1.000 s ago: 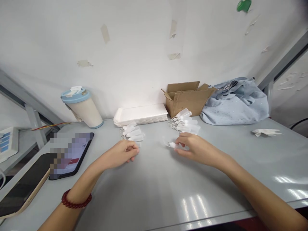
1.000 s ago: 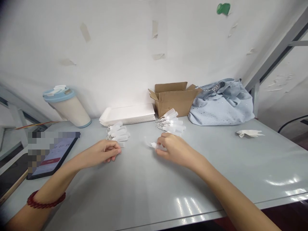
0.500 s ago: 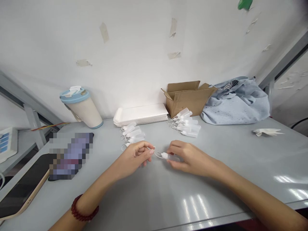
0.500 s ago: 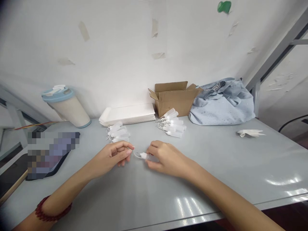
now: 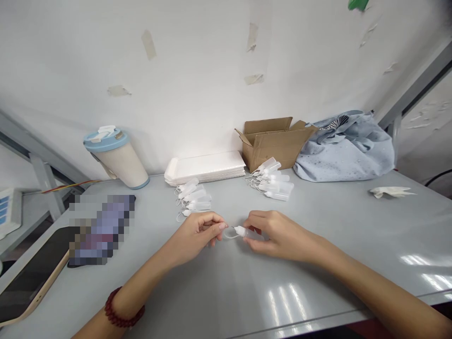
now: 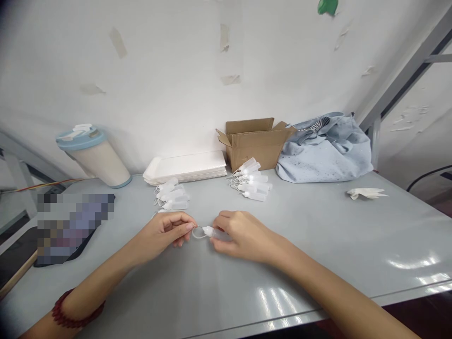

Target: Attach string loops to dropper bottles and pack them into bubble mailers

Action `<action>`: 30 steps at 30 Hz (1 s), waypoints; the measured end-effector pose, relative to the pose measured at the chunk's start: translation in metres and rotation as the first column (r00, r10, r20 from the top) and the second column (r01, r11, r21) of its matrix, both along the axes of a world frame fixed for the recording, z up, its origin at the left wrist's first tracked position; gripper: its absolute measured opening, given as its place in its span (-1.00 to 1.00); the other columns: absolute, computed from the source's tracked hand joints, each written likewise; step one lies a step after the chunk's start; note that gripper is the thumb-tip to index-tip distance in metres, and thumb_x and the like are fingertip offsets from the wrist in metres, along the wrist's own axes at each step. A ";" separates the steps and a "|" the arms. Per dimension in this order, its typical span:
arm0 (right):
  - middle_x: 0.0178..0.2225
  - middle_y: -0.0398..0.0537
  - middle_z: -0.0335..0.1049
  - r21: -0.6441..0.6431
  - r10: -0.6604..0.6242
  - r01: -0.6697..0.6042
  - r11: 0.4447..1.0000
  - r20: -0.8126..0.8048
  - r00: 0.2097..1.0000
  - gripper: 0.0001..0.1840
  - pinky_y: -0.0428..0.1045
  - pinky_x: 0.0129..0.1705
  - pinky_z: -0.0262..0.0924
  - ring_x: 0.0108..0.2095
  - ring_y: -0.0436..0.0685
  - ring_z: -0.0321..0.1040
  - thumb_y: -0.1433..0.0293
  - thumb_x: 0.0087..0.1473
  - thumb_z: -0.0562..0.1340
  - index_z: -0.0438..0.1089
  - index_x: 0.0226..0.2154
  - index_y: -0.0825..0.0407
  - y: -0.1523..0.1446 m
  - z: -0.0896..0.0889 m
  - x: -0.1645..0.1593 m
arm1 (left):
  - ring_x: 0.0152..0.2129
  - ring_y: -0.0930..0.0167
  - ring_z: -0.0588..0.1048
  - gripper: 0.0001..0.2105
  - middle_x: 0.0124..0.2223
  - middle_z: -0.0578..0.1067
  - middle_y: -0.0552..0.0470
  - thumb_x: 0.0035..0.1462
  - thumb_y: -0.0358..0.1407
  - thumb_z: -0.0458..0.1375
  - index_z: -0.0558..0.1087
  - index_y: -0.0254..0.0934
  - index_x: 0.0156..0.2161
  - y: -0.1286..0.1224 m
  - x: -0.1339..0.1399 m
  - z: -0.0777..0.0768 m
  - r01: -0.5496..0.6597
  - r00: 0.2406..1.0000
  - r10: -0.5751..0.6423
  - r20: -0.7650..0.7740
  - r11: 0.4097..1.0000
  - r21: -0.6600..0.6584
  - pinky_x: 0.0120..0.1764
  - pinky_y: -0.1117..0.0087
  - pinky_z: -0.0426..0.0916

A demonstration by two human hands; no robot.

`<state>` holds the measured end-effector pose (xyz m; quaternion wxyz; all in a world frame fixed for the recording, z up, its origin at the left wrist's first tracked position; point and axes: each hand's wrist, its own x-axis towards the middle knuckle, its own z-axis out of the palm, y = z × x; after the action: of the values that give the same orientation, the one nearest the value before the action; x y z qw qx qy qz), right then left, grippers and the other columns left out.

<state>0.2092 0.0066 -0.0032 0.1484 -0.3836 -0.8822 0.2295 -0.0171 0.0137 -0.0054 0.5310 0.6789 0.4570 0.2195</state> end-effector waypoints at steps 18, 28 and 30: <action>-0.45 -0.10 0.32 -0.007 0.018 -0.018 1.000 -0.051 0.999 -0.87 -0.09 -0.39 0.07 -0.46 0.00 0.23 0.40 0.05 0.18 0.39 -0.35 0.11 -0.002 -0.001 -0.002 | -0.58 0.53 0.34 -0.77 -0.48 0.41 0.12 0.18 -0.18 0.06 0.44 -0.29 -0.37 -0.003 0.001 0.001 0.013 0.999 -0.012 0.050 1.000 -0.017 -0.47 0.50 0.23; -0.46 -0.10 0.30 0.020 0.009 -0.008 1.000 -0.049 0.999 -0.86 -0.09 -0.40 0.06 -0.47 0.01 0.23 0.37 0.09 0.16 0.37 -0.33 0.10 -0.001 -0.002 0.000 | -0.58 0.52 0.32 -0.76 -0.48 0.40 0.11 0.17 -0.18 0.06 0.43 -0.29 -0.39 -0.001 0.001 0.002 -0.006 0.999 0.006 0.051 1.000 -0.013 -0.46 0.48 0.25; -0.45 -0.10 0.30 0.018 0.014 -0.013 1.000 -0.048 0.999 -0.86 -0.09 -0.39 0.07 -0.47 0.01 0.23 0.37 0.10 0.15 0.37 -0.33 0.10 -0.001 -0.001 0.000 | -0.57 0.52 0.32 -0.76 -0.48 0.40 0.11 0.18 -0.18 0.06 0.43 -0.29 -0.40 -0.001 0.001 0.001 -0.004 0.999 0.005 0.053 1.000 -0.012 -0.45 0.48 0.25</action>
<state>0.2094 0.0055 -0.0045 0.1716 -0.3705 -0.8830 0.2317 -0.0162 0.0124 -0.0039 0.5465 0.6688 0.4454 0.2361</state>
